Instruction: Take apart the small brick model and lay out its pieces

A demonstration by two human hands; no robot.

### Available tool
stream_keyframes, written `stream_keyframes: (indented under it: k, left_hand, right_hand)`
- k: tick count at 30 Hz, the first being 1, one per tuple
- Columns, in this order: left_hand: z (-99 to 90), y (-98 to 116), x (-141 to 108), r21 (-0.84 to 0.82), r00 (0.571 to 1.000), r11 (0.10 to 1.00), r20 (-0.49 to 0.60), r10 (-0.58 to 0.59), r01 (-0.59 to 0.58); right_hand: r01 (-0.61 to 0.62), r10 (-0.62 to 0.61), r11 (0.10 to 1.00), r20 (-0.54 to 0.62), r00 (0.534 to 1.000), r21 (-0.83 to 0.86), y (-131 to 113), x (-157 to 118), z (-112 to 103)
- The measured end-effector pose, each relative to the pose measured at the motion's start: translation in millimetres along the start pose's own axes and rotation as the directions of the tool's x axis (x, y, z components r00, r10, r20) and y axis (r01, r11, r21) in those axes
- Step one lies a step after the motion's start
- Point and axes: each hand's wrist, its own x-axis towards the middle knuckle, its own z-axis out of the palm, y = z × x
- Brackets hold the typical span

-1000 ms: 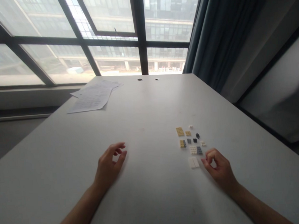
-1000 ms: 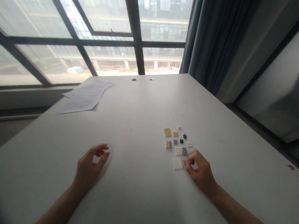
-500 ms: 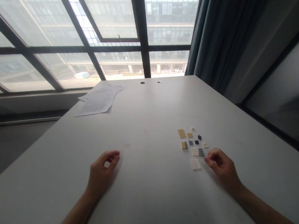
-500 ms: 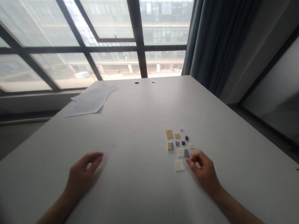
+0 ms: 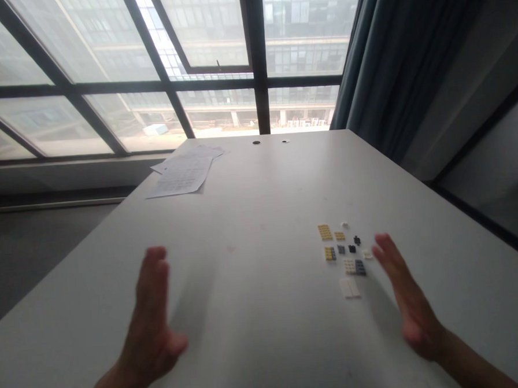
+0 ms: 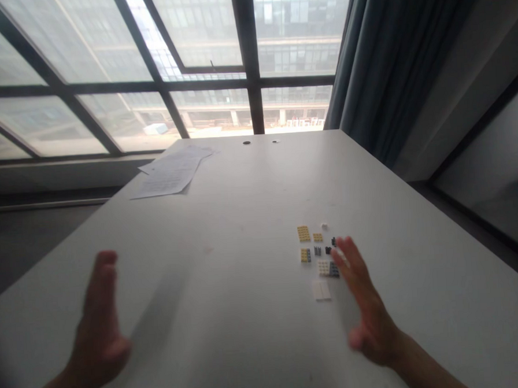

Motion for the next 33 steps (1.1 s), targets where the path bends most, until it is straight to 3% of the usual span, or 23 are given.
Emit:
stream_keyframes:
  k: [1,2,3,5,6,8,10,16,18,20,22,24,26,27,30,33]
  left_hand:
    - [-0.5,10.3,-3.9,0.035,0.972,0.98,0.137,0.189,-0.195]
    - [1.4,19.5,-7.7,0.026,0.907,0.943,0.285,0.311,-0.332]
    - [5.1,27.1,-11.5,0.002,0.82,0.914,0.442,0.364,-0.406]
    - [15.5,36.4,-18.3,-0.049,0.657,0.902,0.668,0.35,-0.43]
    - [20.8,38.2,-21.4,-0.078,0.588,0.906,0.738,0.333,-0.415]
    - [28.9,38.0,-26.4,-0.118,0.504,0.925,0.81,0.3,-0.361]
    - [32.7,35.7,-29.5,-0.142,0.481,0.94,0.829,0.285,-0.312]
    - [32.1,32.9,-30.5,-0.165,0.489,0.945,0.823,0.291,-0.283]
    - [33.2,31.4,-33.4,-0.171,0.503,0.94,0.809,0.305,-0.297]
    - [36.1,30.0,-38.4,-0.183,0.572,0.937,0.752,0.329,-0.299]
    - [41.1,31.1,-42.9,-0.189,0.693,0.948,0.649,0.315,-0.255]
    - [48.9,36.6,-43.4,-0.21,0.78,0.959,0.56,0.278,-0.191]
    - [60.4,46.2,-37.9,-0.253,0.768,0.949,0.563,0.304,-0.189]
    - [67.9,51.9,-33.0,-0.265,0.743,0.942,0.584,0.326,-0.205]
    - [98.4,70.9,-11.1,-0.214,0.716,0.95,0.624,0.313,-0.228]
    - [141.1,91.7,20.8,-0.148,0.735,0.969,0.632,0.246,-0.196]
  right_hand:
    - [0.138,-0.119,0.986,0.182,0.976,-0.093,-9.6,0.9,4.3]
    - [0.265,-0.205,0.955,0.355,0.912,-0.129,-17.7,1.5,10.1]
    - [0.352,-0.25,0.929,0.504,0.826,-0.115,-23.8,1.9,17.0]
    - [0.404,-0.261,0.914,0.718,0.645,-0.031,-29.8,2.2,31.9]
    - [0.385,-0.254,0.923,0.771,0.584,0.013,-30.3,1.9,38.6]
    - [0.317,-0.232,0.946,0.822,0.521,0.066,-28.5,1.1,48.1]
    - [0.256,-0.205,0.963,0.836,0.509,0.08,-26.5,0.5,52.0]
    - [0.178,-0.174,0.979,0.856,0.488,0.098,-28.1,3.8,49.5]
    - [0.186,-0.18,0.978,0.85,0.494,0.099,-28.3,3.5,49.8]
    - [0.194,-0.19,0.976,0.822,0.537,0.099,-27.0,0.5,51.6]
    - [0.165,-0.175,0.982,0.749,0.638,0.089,-24.0,-5.2,54.3]
    - [0.113,-0.099,0.994,0.6,0.794,0.014,-19.2,-12.0,56.7]
    - [0.074,-0.003,0.983,0.388,0.922,-0.167,-12.0,-17.3,57.0]
    - [0.057,0.03,0.956,0.291,0.956,-0.287,-7.4,-18.8,56.1]
    - [0.029,0.08,0.818,0.164,0.983,-0.574,11.8,-19.2,48.8]
    - [-0.005,0.144,0.727,0.144,0.979,-0.687,39.7,-16.3,37.7]
